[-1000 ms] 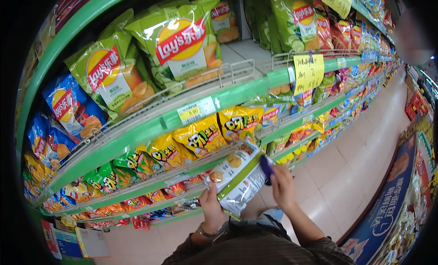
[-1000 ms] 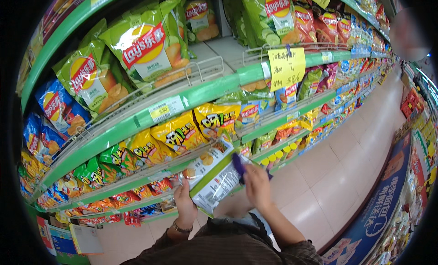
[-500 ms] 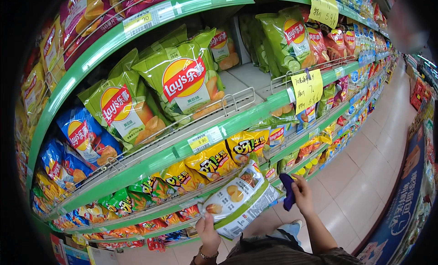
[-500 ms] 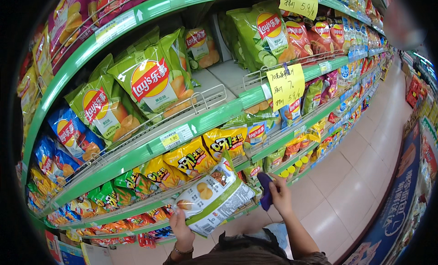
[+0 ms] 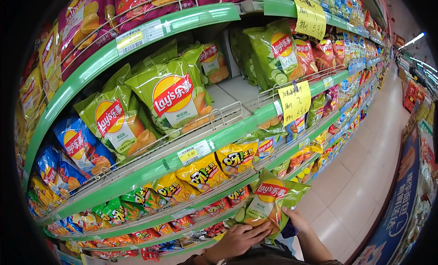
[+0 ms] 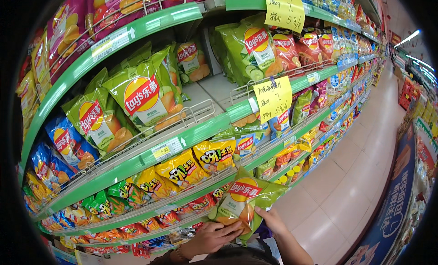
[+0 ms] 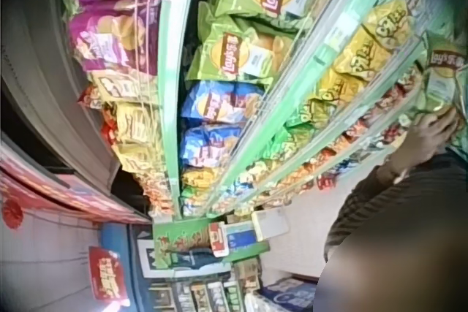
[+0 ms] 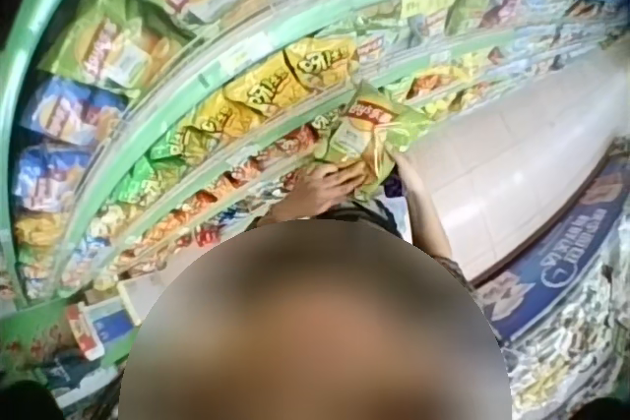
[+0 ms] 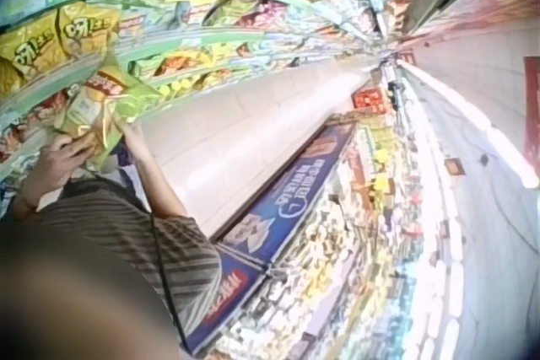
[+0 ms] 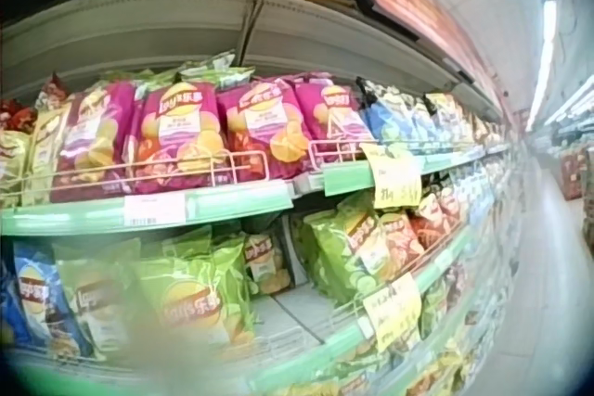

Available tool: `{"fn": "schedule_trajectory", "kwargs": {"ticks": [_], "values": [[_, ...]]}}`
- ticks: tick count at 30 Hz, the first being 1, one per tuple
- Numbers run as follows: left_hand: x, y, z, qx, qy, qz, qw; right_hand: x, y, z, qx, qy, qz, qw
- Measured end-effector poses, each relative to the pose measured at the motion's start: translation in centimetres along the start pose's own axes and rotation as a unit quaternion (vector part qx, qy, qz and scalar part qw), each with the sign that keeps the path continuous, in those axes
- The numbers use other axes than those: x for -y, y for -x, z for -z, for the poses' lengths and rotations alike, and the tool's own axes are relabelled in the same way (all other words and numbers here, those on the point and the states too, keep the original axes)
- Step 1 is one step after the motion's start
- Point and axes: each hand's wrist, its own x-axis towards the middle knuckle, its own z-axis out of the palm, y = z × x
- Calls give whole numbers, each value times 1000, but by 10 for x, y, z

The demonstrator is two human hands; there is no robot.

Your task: The person wipes the front of snack bags on a supermarket shelf using a purple cloth. They repeatedly pick up individual bags, wipe the packaging, and place them back on the shelf.

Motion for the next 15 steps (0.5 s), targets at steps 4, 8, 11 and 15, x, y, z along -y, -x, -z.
{"fn": "schedule_trajectory", "kwargs": {"ticks": [4,8,11,15], "values": [[19,11,18,-36,227,138,963,20,-4,9,75,82,81,991],[31,23,2,-136,539,277,784,44,-13,-12,245,224,120,936],[44,67,-36,-48,655,337,674,66,-32,-47,369,396,175,823],[37,94,-42,-168,738,486,437,133,-55,-60,342,555,348,674]]}}
